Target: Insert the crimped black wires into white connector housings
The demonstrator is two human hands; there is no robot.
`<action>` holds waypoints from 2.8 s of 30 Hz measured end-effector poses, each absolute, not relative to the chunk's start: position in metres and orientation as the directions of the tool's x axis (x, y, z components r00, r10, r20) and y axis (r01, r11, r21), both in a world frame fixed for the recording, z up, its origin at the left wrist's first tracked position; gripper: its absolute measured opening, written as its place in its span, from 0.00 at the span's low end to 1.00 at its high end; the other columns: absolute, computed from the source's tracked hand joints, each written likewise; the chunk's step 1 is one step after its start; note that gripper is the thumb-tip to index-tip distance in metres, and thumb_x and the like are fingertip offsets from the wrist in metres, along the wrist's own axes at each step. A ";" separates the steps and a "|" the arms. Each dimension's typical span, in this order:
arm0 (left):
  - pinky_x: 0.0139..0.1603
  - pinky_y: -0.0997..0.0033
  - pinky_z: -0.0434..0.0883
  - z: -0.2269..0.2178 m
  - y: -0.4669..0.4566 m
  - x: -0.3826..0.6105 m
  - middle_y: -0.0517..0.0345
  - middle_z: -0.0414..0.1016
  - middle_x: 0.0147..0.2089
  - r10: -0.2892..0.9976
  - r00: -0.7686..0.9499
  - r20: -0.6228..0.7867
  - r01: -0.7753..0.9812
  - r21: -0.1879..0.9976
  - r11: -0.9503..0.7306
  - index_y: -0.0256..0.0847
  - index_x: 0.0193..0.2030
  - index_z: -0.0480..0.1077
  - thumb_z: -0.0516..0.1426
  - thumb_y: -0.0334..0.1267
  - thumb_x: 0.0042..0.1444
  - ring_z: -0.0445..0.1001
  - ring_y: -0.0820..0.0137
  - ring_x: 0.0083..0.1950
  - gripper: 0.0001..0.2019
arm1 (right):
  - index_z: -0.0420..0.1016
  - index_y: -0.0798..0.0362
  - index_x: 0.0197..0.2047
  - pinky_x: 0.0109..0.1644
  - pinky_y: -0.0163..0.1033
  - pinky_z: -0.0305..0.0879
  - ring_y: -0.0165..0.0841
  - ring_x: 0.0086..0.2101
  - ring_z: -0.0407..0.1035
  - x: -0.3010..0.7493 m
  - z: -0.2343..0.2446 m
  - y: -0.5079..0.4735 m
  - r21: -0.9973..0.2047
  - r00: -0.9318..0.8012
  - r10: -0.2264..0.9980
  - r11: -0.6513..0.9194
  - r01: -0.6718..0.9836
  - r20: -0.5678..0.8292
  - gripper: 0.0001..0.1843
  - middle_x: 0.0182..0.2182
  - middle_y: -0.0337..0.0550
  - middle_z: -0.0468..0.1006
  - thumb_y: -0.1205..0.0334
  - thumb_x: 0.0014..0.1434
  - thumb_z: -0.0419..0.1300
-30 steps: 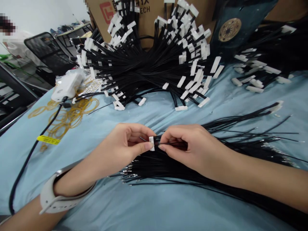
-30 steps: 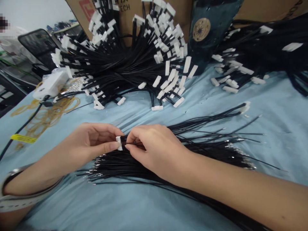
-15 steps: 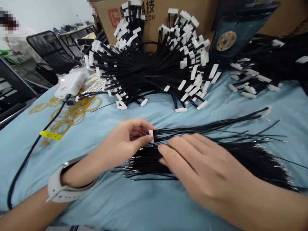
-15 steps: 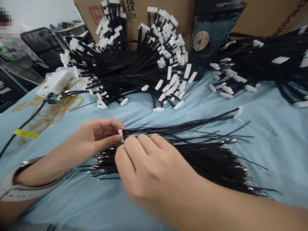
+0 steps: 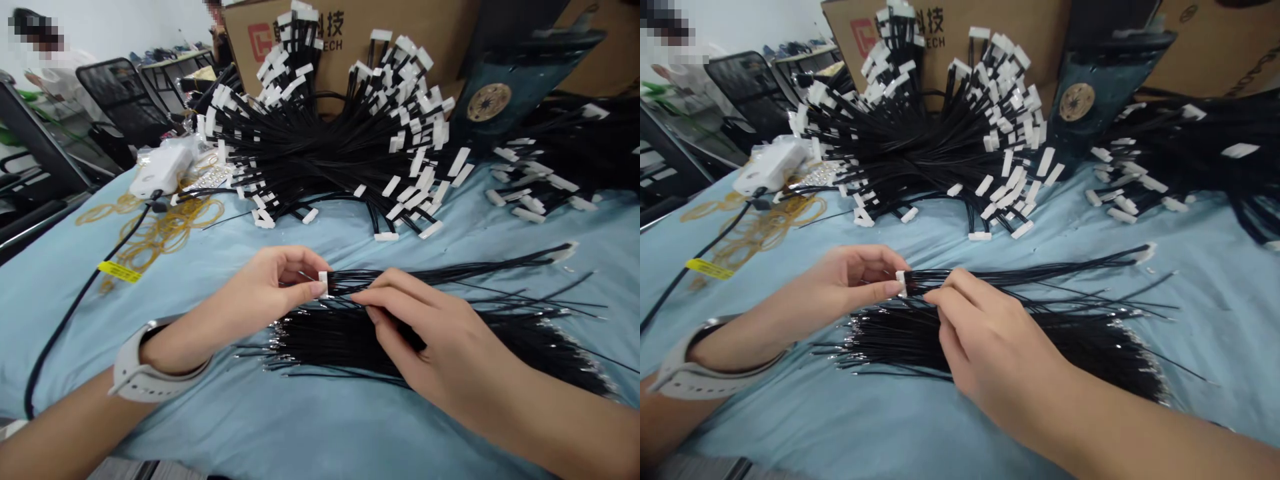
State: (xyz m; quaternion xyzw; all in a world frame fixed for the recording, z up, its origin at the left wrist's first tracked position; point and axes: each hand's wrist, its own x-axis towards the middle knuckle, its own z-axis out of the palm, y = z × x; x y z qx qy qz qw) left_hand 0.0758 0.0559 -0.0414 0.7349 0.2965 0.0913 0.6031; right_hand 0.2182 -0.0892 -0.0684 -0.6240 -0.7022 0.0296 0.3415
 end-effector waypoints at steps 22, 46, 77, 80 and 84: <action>0.33 0.79 0.67 -0.048 0.067 0.068 0.63 0.76 0.32 0.466 0.846 -0.259 0.351 0.928 -0.122 0.40 0.38 0.73 0.60 0.35 0.52 0.73 0.75 0.33 0.06 | 0.69 0.55 0.28 0.24 0.29 0.55 0.21 0.21 0.58 0.225 -0.068 -0.083 -0.550 0.116 0.900 0.150 0.822 0.420 0.08 0.23 0.35 0.66 0.75 0.55 0.54; 0.34 0.81 0.70 -0.042 0.059 0.072 0.62 0.78 0.29 0.508 0.806 -0.304 0.336 0.942 0.030 0.39 0.34 0.75 0.63 0.30 0.49 0.75 0.75 0.31 0.05 | 0.67 0.55 0.30 0.26 0.30 0.57 0.25 0.25 0.60 0.226 -0.067 -0.080 -0.530 0.038 0.886 0.241 0.813 0.462 0.09 0.26 0.39 0.66 0.76 0.58 0.51; 0.34 0.81 0.68 -0.035 0.059 0.073 0.63 0.75 0.32 0.599 0.783 -0.170 0.231 0.973 -0.027 0.42 0.38 0.74 0.61 0.35 0.53 0.71 0.76 0.33 0.05 | 0.74 0.64 0.41 0.38 0.43 0.67 0.37 0.35 0.66 0.217 -0.046 -0.087 -0.049 -0.331 0.785 0.415 0.908 0.524 0.11 0.34 0.51 0.73 0.69 0.64 0.51; 0.30 0.83 0.66 -0.032 0.056 0.072 0.64 0.74 0.29 0.577 0.799 -0.171 0.170 0.984 0.057 0.44 0.40 0.73 0.61 0.34 0.53 0.70 0.77 0.32 0.07 | 0.68 0.68 0.52 0.43 0.49 0.67 0.43 0.41 0.66 0.224 -0.046 -0.083 -0.036 -0.212 0.786 0.284 0.958 0.581 0.19 0.41 0.57 0.72 0.62 0.61 0.57; 0.29 0.86 0.67 -0.028 0.056 0.070 0.64 0.73 0.27 0.578 0.799 -0.167 0.073 0.981 0.182 0.42 0.33 0.75 0.62 0.32 0.52 0.70 0.79 0.29 0.02 | 0.70 0.60 0.46 0.44 0.48 0.66 0.40 0.39 0.69 0.244 -0.038 -0.073 -0.182 -0.091 0.917 0.173 0.968 0.388 0.11 0.38 0.49 0.75 0.67 0.60 0.57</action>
